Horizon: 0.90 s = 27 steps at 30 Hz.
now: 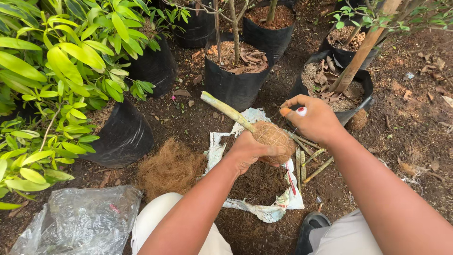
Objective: The person wraps a thin white string around a plant stem attached to a coconut base, then ties off the string. The person then picks up a second plant stem and begins wrapping it with the same string.
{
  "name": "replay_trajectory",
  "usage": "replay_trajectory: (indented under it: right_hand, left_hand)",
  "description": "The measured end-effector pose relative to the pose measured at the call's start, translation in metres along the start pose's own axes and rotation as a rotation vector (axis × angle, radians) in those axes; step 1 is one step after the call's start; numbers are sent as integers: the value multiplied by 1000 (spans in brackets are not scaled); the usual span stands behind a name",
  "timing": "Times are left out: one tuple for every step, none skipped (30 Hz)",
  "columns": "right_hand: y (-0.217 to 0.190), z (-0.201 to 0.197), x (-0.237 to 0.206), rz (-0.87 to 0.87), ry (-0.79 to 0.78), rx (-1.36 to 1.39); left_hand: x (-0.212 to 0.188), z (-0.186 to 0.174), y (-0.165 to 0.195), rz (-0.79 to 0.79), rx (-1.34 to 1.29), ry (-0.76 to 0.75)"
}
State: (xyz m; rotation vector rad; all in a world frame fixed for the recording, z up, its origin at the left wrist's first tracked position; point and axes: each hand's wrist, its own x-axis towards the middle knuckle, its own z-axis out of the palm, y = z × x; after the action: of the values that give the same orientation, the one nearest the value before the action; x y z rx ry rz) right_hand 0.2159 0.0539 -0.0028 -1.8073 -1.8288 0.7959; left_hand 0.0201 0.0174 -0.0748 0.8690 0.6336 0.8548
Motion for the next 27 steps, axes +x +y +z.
replay_trajectory:
  right_hand:
    - [4,0,5,-13,-23,21]
    - [8,3,10,-30,-48,45]
    - [13,7,13,-38,-77,70]
    - [20,11,15,57,-125,244]
    - [27,15,20,144,-169,420]
    - [32,20,26,227,-213,593]
    - [36,24,33,219,-247,721]
    - [41,27,38,212,-283,850]
    - [45,31,42,209,-317,977]
    - [47,36,45,232,-328,1043]
    - [47,40,49,249,-334,1106]
    - [47,40,51,270,-341,1167]
    - [47,44,51,315,-335,1160]
    - [44,51,51,358,-327,1156]
    - [41,55,52,397,-313,1151]
    - [39,59,53,417,-331,1154]
    - [36,64,53,438,-349,1157]
    - [36,68,52,463,-366,1158]
    - [36,73,51,448,-378,1180]
    - [37,77,50,429,-390,1202]
    - [38,82,49,416,-403,1224]
    - [39,86,48,421,-391,1232]
    - [40,87,49,423,-379,1237]
    - [40,90,48,426,-370,1243]
    - [39,91,45,434,-346,1271]
    - [38,93,43,439,-322,1298]
    - [36,94,41,443,-295,1325]
  left_hand:
    - [2,2,-1,23,-18,-23]
    - [2,2,-1,47,-33,-41]
    - [1,3,-1,64,-52,-59]
    - [1,4,-2,59,-81,-57]
    - [1,4,-1,61,-106,-55]
    - [2,3,0,68,-129,-53]
    - [2,3,1,83,-156,-54]
    - [2,2,2,97,-184,-54]
    - [2,1,3,108,-214,-55]
    - [3,1,4,143,-249,-40]
    - [5,1,7,181,-281,-29]
    - [8,2,8,220,-317,-19]
    - [8,2,9,223,-331,-6]
    - [10,0,12,224,-341,7]
    - [13,-1,14,228,-351,13]
    - [14,-2,17,234,-369,18]
    - [15,-3,19,241,-388,24]
    - [15,-3,19,245,-409,30]
    - [16,-3,19,227,-438,27]
    - [17,-4,20,212,-466,22]
    - [18,-4,19,193,-495,20]
    - [18,-6,18,206,-497,12]
    - [20,-7,18,222,-499,3]
    - [21,-9,17,238,-500,-4]
    - [21,-12,16,244,-491,19]
    - [22,-14,14,252,-482,40]
    - [23,-16,13,260,-474,59]
